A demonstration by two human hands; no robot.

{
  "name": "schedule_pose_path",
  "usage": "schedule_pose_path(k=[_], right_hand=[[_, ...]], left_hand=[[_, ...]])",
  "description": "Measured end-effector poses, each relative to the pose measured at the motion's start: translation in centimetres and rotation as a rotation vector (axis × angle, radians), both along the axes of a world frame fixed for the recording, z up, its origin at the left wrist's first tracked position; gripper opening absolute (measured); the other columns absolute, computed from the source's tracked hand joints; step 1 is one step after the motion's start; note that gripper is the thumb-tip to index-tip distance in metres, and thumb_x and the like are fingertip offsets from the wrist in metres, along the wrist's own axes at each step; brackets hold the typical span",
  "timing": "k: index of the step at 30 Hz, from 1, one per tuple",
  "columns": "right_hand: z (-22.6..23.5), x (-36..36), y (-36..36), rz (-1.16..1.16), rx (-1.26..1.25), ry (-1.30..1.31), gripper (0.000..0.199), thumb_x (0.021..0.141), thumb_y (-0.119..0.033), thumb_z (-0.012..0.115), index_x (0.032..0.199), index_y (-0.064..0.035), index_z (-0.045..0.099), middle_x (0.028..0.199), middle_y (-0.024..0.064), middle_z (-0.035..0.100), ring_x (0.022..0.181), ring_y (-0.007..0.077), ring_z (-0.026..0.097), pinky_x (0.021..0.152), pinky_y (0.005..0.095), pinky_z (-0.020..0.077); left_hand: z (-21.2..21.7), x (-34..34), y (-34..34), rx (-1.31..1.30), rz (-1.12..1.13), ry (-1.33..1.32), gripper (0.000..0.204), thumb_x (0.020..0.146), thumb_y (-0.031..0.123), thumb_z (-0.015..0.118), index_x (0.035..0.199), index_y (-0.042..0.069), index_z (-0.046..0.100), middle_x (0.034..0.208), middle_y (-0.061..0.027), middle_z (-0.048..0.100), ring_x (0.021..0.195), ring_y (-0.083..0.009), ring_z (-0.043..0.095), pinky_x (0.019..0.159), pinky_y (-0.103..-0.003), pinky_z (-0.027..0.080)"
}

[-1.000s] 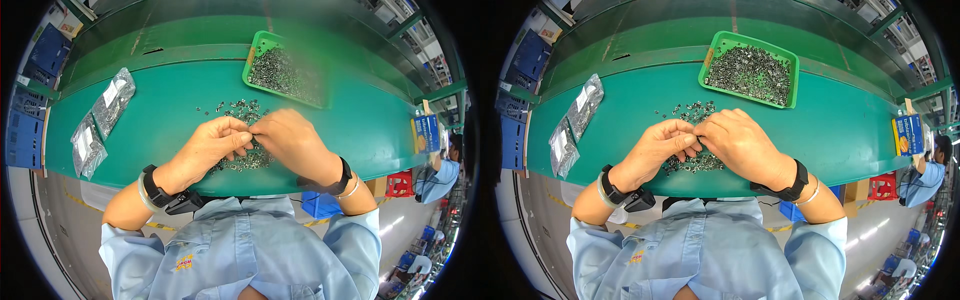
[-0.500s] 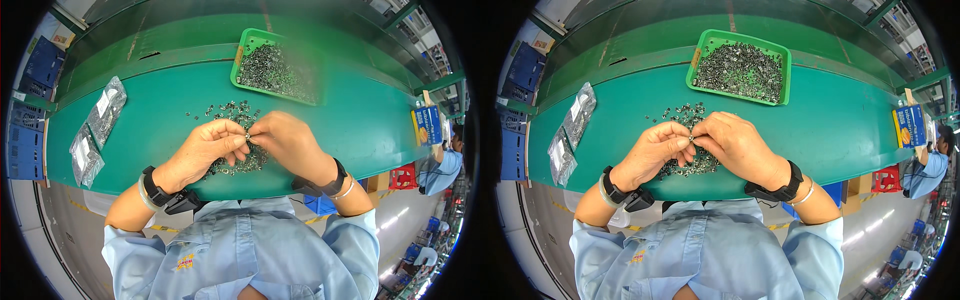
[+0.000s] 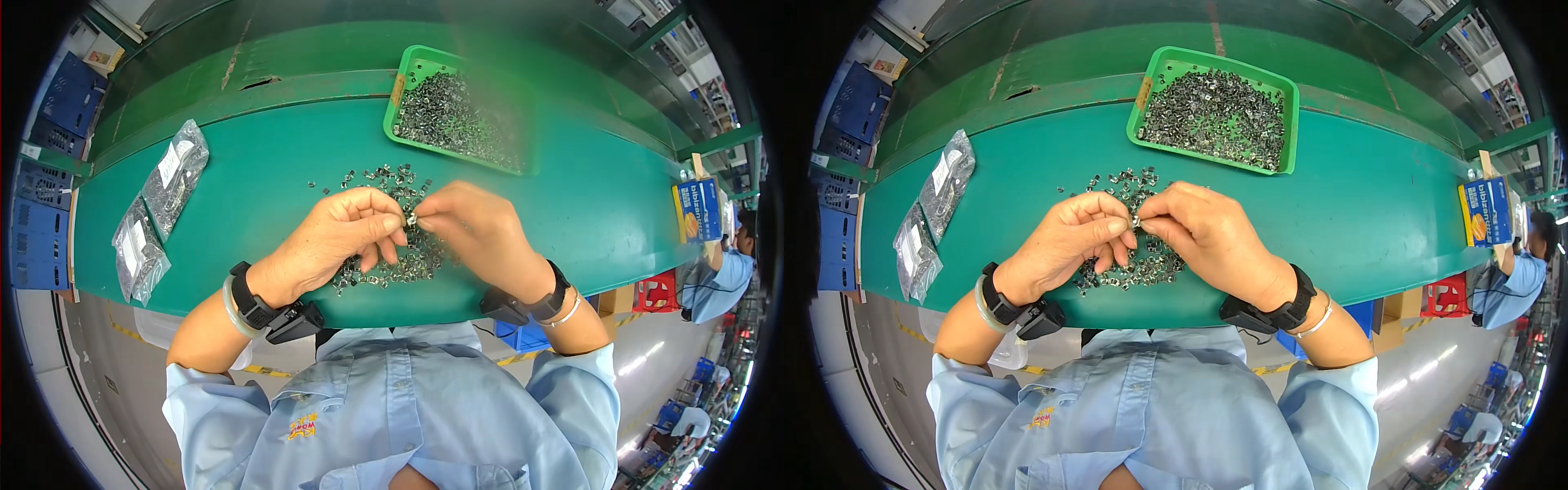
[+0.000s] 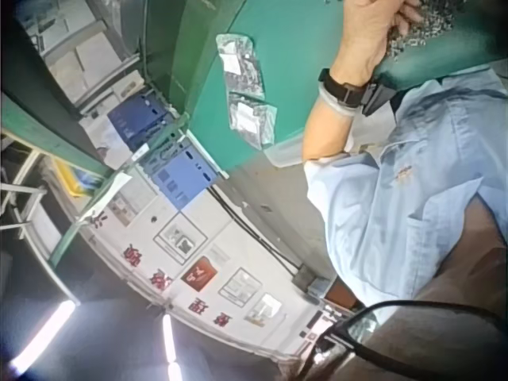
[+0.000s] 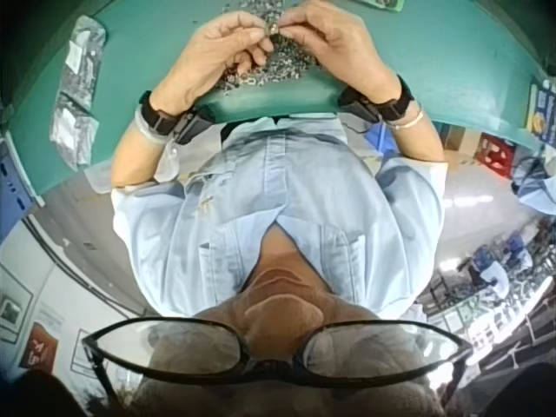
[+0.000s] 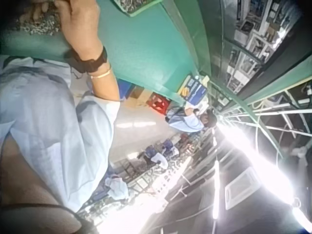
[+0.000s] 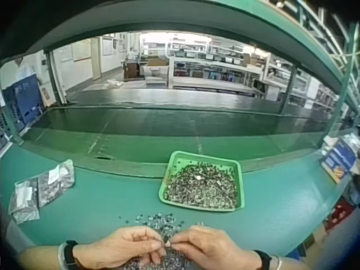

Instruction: Sort small electronic components from a pile on a workbench into specific containers or trays.

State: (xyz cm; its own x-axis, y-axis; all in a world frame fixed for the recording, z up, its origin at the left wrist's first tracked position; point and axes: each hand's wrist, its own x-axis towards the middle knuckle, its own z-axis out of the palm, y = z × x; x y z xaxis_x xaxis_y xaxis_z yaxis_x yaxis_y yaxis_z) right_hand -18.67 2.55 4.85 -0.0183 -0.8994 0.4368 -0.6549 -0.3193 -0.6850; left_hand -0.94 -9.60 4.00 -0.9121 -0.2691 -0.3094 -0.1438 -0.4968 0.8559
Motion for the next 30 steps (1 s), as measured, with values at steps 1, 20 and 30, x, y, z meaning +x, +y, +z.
schedule_pose_path(k=[1, 20, 30], right_hand=[[0.2, 0.1, 0.1, -0.028, 0.056, -0.079, 0.015, 0.073, 0.001, 0.069, 0.087, -0.0017, 0.062, 0.080, 0.0090, 0.062, 0.071, 0.0225, 0.061, 0.060, 0.0306, 0.0489], [0.6, 0.7, 0.4, -0.086, 0.174, -0.104, 0.014, 0.076, -0.001, 0.068, 0.089, -0.0009, 0.062, 0.080, 0.0099, 0.061, 0.069, 0.0214, 0.061, 0.059, 0.0289, 0.0480], [0.1, -2.2, 1.4, -0.108, 0.148, 0.144, 0.018, 0.078, 0.001, 0.063, 0.096, -0.0006, 0.062, 0.089, 0.0119, 0.061, 0.083, 0.0276, 0.060, 0.073, 0.0336, 0.0492]], left_hand=[[-0.1, 0.1, -0.1, -0.038, 0.011, 0.005, 0.016, 0.093, 0.015, 0.054, 0.102, 0.001, 0.054, 0.088, -0.0079, 0.062, 0.072, -0.0118, 0.062, 0.053, -0.020, 0.046], [0.4, 0.3, 1.2, -0.685, 0.092, -0.025, 0.010, 0.089, 0.009, 0.058, 0.096, 0.001, 0.060, 0.082, -0.0027, 0.061, 0.069, -0.0096, 0.057, 0.057, -0.022, 0.046], [0.0, 0.4, 0.2, -1.487, 0.153, 0.076, 0.026, 0.080, 0.010, 0.064, 0.105, 0.002, 0.061, 0.107, -0.0126, 0.062, 0.099, -0.0298, 0.057, 0.082, -0.036, 0.046]])
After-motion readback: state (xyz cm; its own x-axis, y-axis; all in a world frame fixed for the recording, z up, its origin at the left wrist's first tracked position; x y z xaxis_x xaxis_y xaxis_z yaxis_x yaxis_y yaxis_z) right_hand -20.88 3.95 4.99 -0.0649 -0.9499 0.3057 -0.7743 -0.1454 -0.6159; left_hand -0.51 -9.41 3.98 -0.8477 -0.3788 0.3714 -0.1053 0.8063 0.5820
